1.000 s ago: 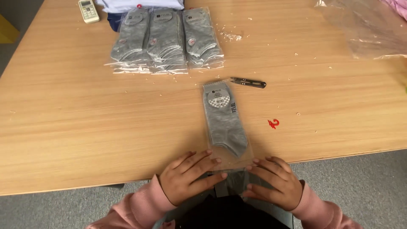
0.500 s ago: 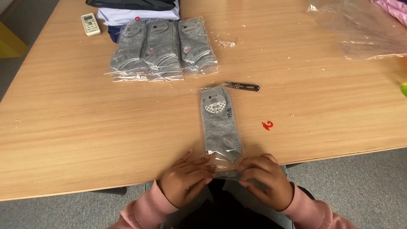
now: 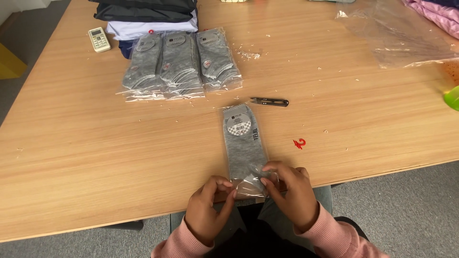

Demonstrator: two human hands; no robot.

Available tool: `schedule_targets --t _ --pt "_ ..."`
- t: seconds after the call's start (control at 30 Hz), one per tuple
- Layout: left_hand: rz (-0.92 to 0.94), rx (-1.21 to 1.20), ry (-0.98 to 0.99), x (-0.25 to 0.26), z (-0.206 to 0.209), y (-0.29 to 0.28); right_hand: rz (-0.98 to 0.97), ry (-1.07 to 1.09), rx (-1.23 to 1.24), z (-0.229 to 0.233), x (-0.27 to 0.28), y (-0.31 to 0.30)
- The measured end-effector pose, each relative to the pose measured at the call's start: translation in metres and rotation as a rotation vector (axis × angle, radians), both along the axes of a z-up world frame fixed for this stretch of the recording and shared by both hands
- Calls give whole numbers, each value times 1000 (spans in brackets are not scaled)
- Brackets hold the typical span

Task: The person is using thread snips to remove tags from socks, then folding and packaging the socks into clear plastic bags.

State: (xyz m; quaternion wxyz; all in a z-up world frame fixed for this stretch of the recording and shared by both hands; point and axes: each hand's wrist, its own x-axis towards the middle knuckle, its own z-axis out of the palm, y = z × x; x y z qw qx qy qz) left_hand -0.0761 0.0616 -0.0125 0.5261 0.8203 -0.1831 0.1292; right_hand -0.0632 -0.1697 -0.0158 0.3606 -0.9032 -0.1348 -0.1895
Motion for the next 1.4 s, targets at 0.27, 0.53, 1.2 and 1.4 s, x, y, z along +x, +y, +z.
schedule_targets --t 0.27,0.53,1.2,1.4 --pt "-3 169 -256 10 -2 6 -151 -152 -391 11 -6 14" --pt "-25 -53 135 18 22 15 -33 -330 -751 8 -17 30" --pt "67 -1098 1032 89 42 19 50 -345 -3 15 -23 19" --pt "4 -940 1021 94 62 -4 -31 211 1314 -2 -16 -1"
